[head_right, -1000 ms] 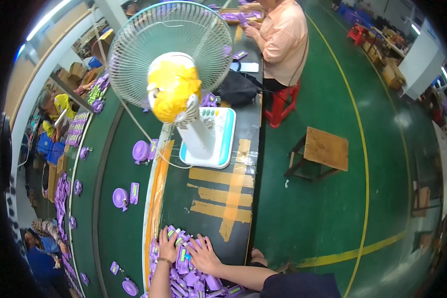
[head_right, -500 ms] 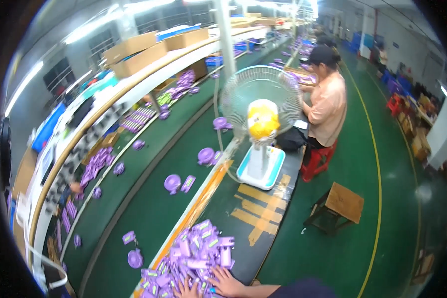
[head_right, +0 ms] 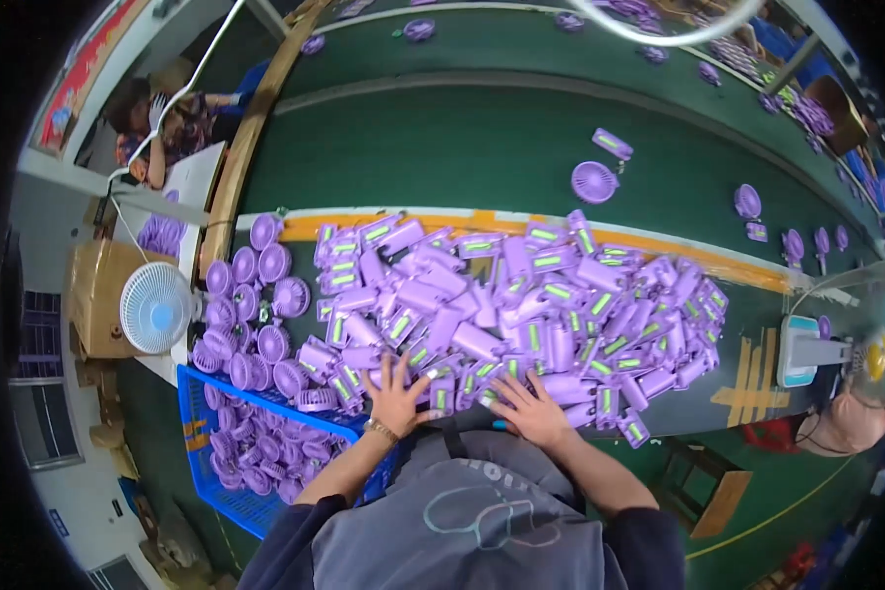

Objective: The person assembles portable electric fans by connecting motor and circuit components, fitting them into fan housings and handles by hand, and placing the units onto the conveyor belt.

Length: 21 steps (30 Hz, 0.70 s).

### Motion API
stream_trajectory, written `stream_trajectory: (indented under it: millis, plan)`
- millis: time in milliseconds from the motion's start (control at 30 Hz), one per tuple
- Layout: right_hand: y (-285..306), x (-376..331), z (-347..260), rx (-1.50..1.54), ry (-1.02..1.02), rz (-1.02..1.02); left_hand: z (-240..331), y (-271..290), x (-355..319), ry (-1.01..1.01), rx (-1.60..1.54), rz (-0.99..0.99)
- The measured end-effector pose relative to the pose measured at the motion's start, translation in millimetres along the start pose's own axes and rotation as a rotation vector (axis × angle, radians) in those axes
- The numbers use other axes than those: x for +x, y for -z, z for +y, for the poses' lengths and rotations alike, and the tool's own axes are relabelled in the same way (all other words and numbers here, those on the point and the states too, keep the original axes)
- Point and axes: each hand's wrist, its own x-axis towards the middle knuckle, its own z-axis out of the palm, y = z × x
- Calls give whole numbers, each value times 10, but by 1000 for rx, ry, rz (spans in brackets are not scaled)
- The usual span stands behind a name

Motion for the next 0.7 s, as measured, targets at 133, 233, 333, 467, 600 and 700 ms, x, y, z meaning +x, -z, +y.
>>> stream_trajectory:
  millis: [133,233,333,467,600,700]
  plan:
    - [-17,452,-143,-81,130,-110,-235,-196,155,-108,-74,90]
    - [68,562,-199,-118,41,-107,-284,-141,385,-50,-80,137]
    - [254,624,-344,-118,21,-127,-283,76,433,-80,-106,182]
    - [205,589,-355,-16,67,29,-318,496,-52,300,-194,351]
    - [190,953,-511,-140,402,-82,-664,600,-464,663,102,-218]
    - [-106,1144,-468,-175,653,-199,-664,445,-339,640,140,-384]
